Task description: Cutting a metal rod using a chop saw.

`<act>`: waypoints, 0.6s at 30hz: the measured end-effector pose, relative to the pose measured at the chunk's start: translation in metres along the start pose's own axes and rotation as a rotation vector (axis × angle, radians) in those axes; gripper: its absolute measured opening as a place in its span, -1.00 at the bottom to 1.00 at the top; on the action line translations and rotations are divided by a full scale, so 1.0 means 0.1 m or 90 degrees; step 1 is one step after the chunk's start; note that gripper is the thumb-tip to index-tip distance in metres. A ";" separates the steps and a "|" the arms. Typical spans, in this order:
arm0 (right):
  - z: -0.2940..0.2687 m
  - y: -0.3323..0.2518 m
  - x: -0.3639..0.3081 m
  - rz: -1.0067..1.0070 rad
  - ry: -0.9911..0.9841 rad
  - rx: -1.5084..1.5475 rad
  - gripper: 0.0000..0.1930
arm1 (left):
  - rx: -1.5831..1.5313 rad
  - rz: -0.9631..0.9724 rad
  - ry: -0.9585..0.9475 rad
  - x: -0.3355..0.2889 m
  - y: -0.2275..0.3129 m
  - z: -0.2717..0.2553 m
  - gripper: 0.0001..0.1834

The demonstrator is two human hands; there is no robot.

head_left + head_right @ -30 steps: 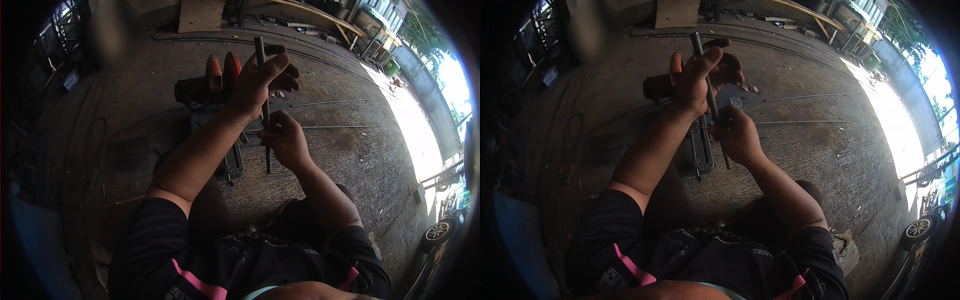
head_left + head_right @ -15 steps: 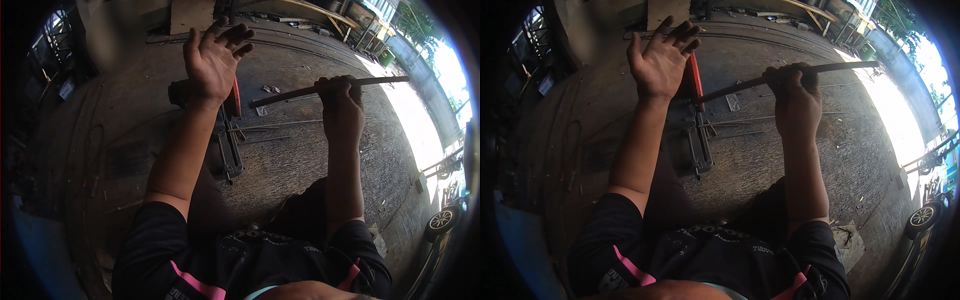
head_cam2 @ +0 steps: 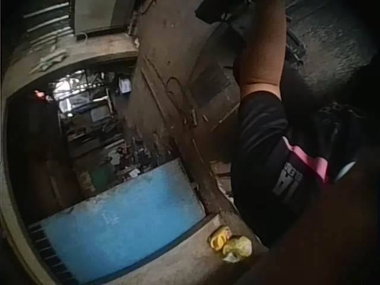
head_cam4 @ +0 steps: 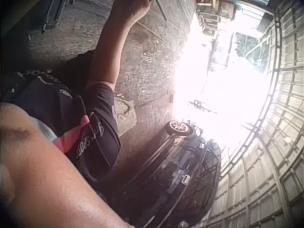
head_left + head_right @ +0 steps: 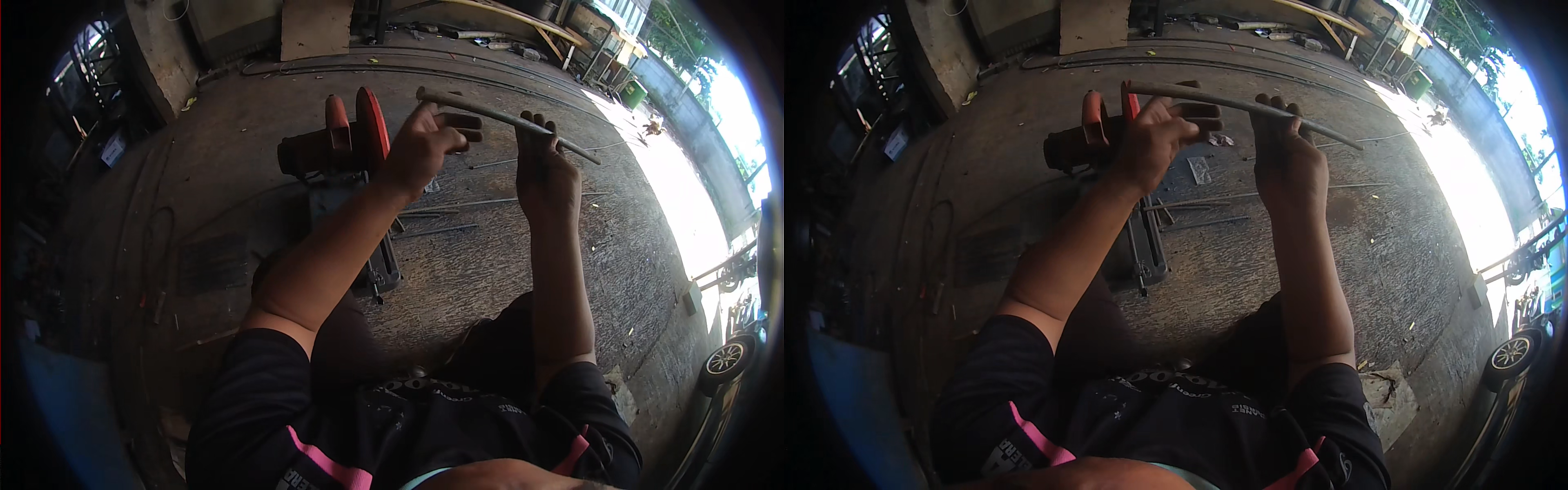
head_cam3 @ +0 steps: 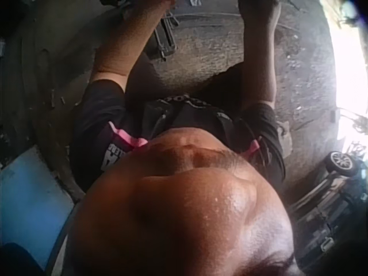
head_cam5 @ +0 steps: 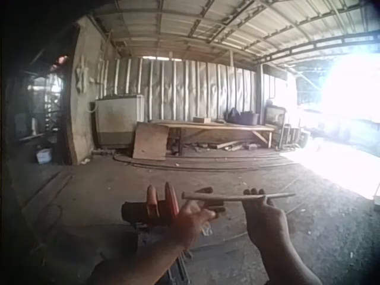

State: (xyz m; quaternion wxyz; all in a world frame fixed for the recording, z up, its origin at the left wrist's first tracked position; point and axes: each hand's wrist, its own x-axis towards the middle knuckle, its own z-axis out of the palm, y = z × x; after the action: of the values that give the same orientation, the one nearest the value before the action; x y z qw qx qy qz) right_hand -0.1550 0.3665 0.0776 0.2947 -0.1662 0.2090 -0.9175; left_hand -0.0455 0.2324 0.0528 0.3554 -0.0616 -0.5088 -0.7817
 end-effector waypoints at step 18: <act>-0.59 0.31 0.12 0.602 -0.317 -0.179 -0.56 | 0.487 0.092 0.135 0.10 -0.25 -0.38 -0.88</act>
State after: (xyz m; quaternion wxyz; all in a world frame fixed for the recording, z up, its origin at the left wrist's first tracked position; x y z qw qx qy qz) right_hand -0.1745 0.3536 0.0148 0.6901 -0.3041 0.3051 -0.5816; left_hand -0.0582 0.2013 0.0204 0.4575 0.1205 -0.7180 -0.5105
